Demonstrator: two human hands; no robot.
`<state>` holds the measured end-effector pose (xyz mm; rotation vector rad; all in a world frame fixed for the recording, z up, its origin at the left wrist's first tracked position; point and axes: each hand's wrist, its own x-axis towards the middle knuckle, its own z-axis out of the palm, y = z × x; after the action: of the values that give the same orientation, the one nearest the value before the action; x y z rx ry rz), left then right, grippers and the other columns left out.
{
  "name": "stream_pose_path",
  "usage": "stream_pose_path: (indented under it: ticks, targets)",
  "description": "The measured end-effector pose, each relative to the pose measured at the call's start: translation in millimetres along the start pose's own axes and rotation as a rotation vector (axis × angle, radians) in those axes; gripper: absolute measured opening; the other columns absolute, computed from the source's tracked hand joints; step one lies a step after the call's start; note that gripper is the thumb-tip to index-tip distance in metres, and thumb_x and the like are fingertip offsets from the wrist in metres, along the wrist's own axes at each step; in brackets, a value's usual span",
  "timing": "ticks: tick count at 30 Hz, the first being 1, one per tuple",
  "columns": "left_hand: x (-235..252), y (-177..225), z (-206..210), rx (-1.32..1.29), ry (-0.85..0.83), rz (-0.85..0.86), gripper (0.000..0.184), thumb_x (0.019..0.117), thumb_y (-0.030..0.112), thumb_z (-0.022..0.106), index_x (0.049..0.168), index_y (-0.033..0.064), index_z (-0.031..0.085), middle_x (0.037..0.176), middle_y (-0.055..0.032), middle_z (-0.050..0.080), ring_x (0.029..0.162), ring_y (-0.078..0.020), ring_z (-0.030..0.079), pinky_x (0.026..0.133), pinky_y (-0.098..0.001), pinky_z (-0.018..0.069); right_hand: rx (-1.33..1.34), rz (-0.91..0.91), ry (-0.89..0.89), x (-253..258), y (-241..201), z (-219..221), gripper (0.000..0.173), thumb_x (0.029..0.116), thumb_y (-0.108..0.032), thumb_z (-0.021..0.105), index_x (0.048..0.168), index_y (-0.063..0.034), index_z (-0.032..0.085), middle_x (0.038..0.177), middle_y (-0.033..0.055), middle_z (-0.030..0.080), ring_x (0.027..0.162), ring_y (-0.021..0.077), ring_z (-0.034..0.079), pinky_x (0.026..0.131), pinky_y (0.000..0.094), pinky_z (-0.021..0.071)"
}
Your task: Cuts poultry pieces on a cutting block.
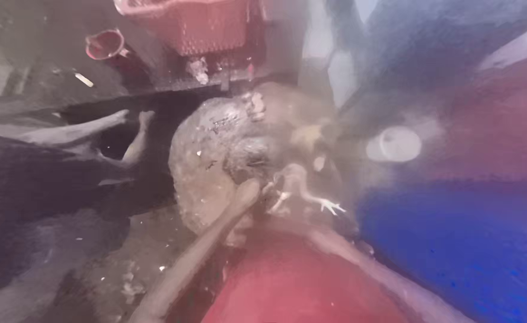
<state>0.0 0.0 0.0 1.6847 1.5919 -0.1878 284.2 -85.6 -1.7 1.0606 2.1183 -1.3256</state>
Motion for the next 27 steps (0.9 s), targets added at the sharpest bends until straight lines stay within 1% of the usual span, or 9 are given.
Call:
stream_pose_path:
  ticks: [6,9,10,12,15,17,19,22,27]
  targets:
    - [20,69,-7,0.032,0.224,0.271,0.037,0.1029,0.034,0.058,0.133,0.0131,0.066,0.128,-0.0127,0.068,0.119,-0.0293,0.065,0.104,-0.0506,0.0508,0.05,-0.176,0.06,13,4,-4,0.055,0.1074,-0.053,0.04,0.133,-0.0096,0.061,0.116,0.0214,0.07,0.109,0.0405,0.068,0.094,0.0651,0.0512]
    - [27,122,0,0.311,-0.015,0.102,0.053,0.1083,0.027,0.048,0.159,0.0177,0.038,0.164,-0.0116,0.037,0.152,-0.0366,0.031,0.123,-0.057,0.0249,0.196,0.026,-0.062,-21,-71,-36,0.047,0.1126,-0.029,0.038,0.15,-0.0026,0.048,0.147,0.0226,0.054,0.136,0.0364,0.052,0.116,0.0527,0.0374]
    - [40,118,15,0.282,0.099,0.153,0.049,0.1069,0.023,0.048,0.155,0.016,0.046,0.16,-0.0157,0.042,0.15,-0.0439,0.031,0.121,-0.0644,0.0215,0.239,0.209,-0.067,-35,-108,-44,0.044,0.1134,-0.02,0.033,0.155,-0.0062,0.042,0.157,0.0156,0.045,0.145,0.0295,0.042,0.122,0.0452,0.0285]
    - [54,112,28,0.317,0.18,0.236,0.043,0.108,0.024,0.042,0.15,0.0187,0.051,0.156,-0.0148,0.048,0.147,-0.0459,0.035,0.118,-0.0674,0.025,0.278,-0.281,-0.037,-3,-57,-29,0.045,0.1114,-0.018,0.036,0.14,0.0145,0.049,0.133,0.0369,0.057,0.123,0.045,0.059,0.104,0.0511,0.0483]
    - [58,104,32,0.275,0.25,0.334,0.033,0.1045,0.023,0.052,0.132,0.0121,0.066,0.135,-0.0196,0.064,0.131,-0.0437,0.054,0.111,-0.0635,0.0389,0.408,0.069,-0.076,28,-74,-18,0.042,0.1131,-0.023,0.035,0.143,0.0008,0.052,0.138,0.0238,0.059,0.128,0.0338,0.058,0.111,0.0482,0.0425]
    - [49,103,18,0.307,0.252,0.371,0.029,0.0982,0.032,0.062,0.124,0.02,0.069,0.118,-0.0117,0.072,0.113,-0.0361,0.066,0.103,-0.064,0.0451,0.39,-0.108,0.097,54,-31,17,0.045,0.1104,-0.031,0.039,0.136,0.0016,0.057,0.121,0.0232,0.067,0.109,0.0316,0.068,0.093,0.0479,0.0559]
    - [18,102,-6,0.197,0.273,0.341,0.037,0.0937,0.041,0.068,0.125,0.0215,0.07,0.116,-0.0107,0.073,0.109,-0.0346,0.068,0.095,-0.0639,0.0513,0.374,0.056,0.13,51,-27,13,0.049,0.1095,-0.034,0.043,0.145,-0.0013,0.051,0.134,0.0238,0.062,0.125,0.035,0.061,0.108,0.0531,0.0472]
    - [-44,85,-38,-0.282,0.415,0.232,0.043,0.0914,0.035,0.073,0.127,0.0106,0.067,0.122,-0.0119,0.069,0.114,-0.0248,0.066,0.101,-0.0488,0.0522,0.377,0.173,0.285,35,-22,5,0.048,0.1105,-0.032,0.042,0.144,0.0001,0.053,0.14,0.0255,0.059,0.133,0.0375,0.056,0.115,0.0539,0.0405]
    - [-139,39,-45,-1.008,0.516,-0.114,0.046,0.0992,0.033,0.066,0.13,0.0005,0.057,0.103,-0.0085,0.068,0.088,-0.0143,0.066,0.083,-0.0343,0.0567,0.425,-0.018,0.467,15,-5,21,0.047,0.1077,-0.027,0.049,0.145,0.001,0.052,0.134,0.0261,0.062,0.125,0.0373,0.061,0.11,0.0536,0.046]
